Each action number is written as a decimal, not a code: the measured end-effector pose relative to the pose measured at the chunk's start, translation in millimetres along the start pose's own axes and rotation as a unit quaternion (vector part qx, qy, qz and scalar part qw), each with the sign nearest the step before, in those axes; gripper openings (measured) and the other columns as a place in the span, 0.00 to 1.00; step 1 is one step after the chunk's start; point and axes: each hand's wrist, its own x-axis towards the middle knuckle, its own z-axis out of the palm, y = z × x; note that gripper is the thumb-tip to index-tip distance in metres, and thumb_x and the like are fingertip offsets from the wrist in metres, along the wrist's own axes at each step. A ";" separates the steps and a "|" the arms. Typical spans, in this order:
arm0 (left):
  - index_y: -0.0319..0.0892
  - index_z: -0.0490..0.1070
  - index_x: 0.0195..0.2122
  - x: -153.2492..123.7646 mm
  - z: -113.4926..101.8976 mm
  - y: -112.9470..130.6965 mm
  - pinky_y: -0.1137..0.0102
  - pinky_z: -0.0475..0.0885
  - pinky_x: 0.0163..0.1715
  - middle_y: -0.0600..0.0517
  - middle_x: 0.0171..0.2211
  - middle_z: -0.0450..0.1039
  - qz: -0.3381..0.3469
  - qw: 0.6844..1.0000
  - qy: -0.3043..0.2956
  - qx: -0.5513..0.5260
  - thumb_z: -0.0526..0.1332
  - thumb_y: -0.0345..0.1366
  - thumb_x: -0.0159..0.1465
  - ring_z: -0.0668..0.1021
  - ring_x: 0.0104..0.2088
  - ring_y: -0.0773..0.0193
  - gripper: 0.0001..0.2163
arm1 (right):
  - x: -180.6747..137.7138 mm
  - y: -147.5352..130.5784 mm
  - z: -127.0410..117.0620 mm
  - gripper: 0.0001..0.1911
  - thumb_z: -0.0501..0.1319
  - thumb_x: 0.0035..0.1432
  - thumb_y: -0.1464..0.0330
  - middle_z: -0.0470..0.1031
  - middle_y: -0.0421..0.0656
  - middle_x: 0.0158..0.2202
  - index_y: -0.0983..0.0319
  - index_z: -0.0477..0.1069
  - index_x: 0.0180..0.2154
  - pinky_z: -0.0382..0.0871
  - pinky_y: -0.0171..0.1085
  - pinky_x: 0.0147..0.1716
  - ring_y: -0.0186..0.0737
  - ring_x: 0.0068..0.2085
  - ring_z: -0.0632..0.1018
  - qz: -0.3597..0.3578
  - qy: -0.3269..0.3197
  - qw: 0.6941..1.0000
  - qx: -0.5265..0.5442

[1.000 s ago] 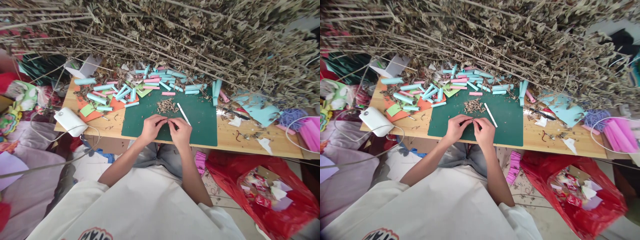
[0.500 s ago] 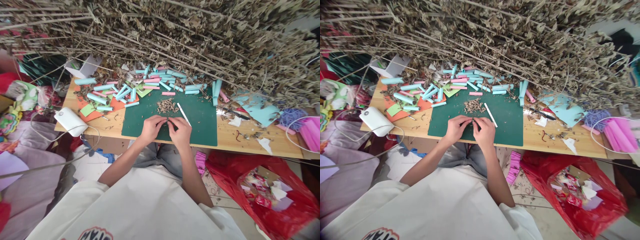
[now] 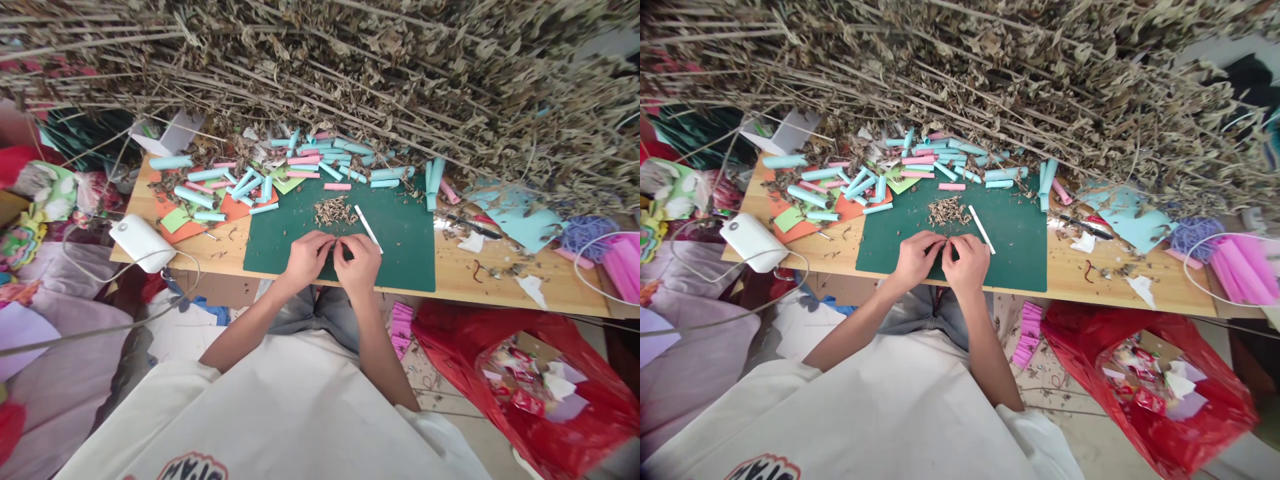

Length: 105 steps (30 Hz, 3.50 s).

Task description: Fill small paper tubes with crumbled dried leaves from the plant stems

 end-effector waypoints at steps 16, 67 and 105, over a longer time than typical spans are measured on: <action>0.40 0.79 0.42 1.3 0.7 -3.8 0.68 0.76 0.44 0.48 0.39 0.81 -0.025 1.000 -0.002 -0.010 0.59 0.32 0.67 0.81 0.39 0.63 0.09 | -1.2 9.9 1.7 0.10 0.58 0.63 0.65 0.80 0.44 0.36 0.59 0.78 0.38 0.67 0.41 0.41 0.42 0.39 0.77 0.008 -0.012 0.999 0.030; 0.39 0.77 0.39 0.6 0.8 -2.6 0.65 0.71 0.41 0.47 0.34 0.78 -0.003 0.993 -0.034 0.115 0.55 0.35 0.70 0.76 0.37 0.60 0.11 | 1.5 1.8 0.9 0.06 0.58 0.61 0.69 0.78 0.44 0.34 0.60 0.75 0.35 0.57 0.43 0.42 0.44 0.40 0.74 0.025 -0.018 0.997 -0.066; 0.39 0.76 0.39 -3.7 -0.9 -3.3 0.66 0.71 0.40 0.47 0.33 0.77 0.025 0.997 -0.017 0.074 0.54 0.35 0.70 0.74 0.36 0.61 0.12 | 62.6 35.4 2.2 0.09 0.59 0.61 0.67 0.75 0.45 0.35 0.61 0.78 0.35 0.69 0.40 0.38 0.40 0.35 0.74 0.045 0.034 0.998 0.042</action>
